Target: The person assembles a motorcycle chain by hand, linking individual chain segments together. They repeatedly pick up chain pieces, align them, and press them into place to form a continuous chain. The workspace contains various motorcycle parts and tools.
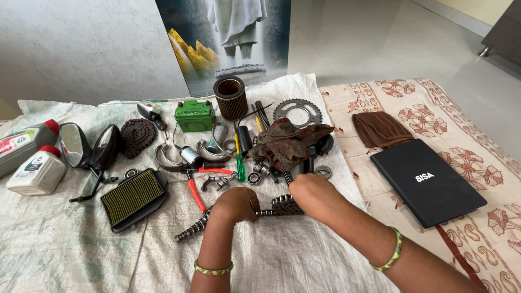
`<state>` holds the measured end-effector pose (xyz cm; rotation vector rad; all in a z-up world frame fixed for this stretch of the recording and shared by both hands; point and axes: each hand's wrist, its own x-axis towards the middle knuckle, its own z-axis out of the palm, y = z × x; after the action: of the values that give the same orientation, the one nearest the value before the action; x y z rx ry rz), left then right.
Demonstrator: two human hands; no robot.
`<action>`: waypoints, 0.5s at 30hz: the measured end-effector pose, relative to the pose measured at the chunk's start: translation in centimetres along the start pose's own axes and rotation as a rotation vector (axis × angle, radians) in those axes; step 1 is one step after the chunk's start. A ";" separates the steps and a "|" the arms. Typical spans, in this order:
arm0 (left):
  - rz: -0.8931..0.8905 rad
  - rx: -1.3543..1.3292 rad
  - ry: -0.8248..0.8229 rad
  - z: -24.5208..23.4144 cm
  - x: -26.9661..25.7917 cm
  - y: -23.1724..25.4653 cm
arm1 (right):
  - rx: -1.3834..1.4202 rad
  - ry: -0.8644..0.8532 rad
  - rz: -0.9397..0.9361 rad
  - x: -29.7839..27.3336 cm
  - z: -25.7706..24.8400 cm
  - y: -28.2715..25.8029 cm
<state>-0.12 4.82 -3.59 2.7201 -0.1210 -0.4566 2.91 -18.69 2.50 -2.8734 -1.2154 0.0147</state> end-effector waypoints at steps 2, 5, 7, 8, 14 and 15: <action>-0.030 0.023 -0.020 -0.4 -0.3 0.6 | -0.023 -0.021 -0.003 0.3 0.2 -0.2; -0.045 -0.008 -0.022 -1.2 -1.0 1.3 | -0.075 -0.014 -0.037 1.0 0.6 -0.6; -0.010 -0.075 0.000 -1.9 -1.6 1.6 | -0.091 0.042 -0.075 1.4 0.9 -1.0; 0.027 -0.124 0.018 -2.1 -1.9 1.9 | -0.097 0.028 -0.077 1.6 1.1 -1.2; 0.242 -0.243 0.190 -2.3 -1.6 4.5 | -0.138 0.060 -0.128 2.2 0.1 -2.1; 0.216 -0.199 0.215 -2.2 -1.5 4.6 | -0.123 0.057 -0.133 2.2 -0.3 -1.8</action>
<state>-0.93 1.52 0.55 2.5049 -0.2916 -0.1068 3.15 -15.87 2.80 -2.8645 -1.4417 -0.1490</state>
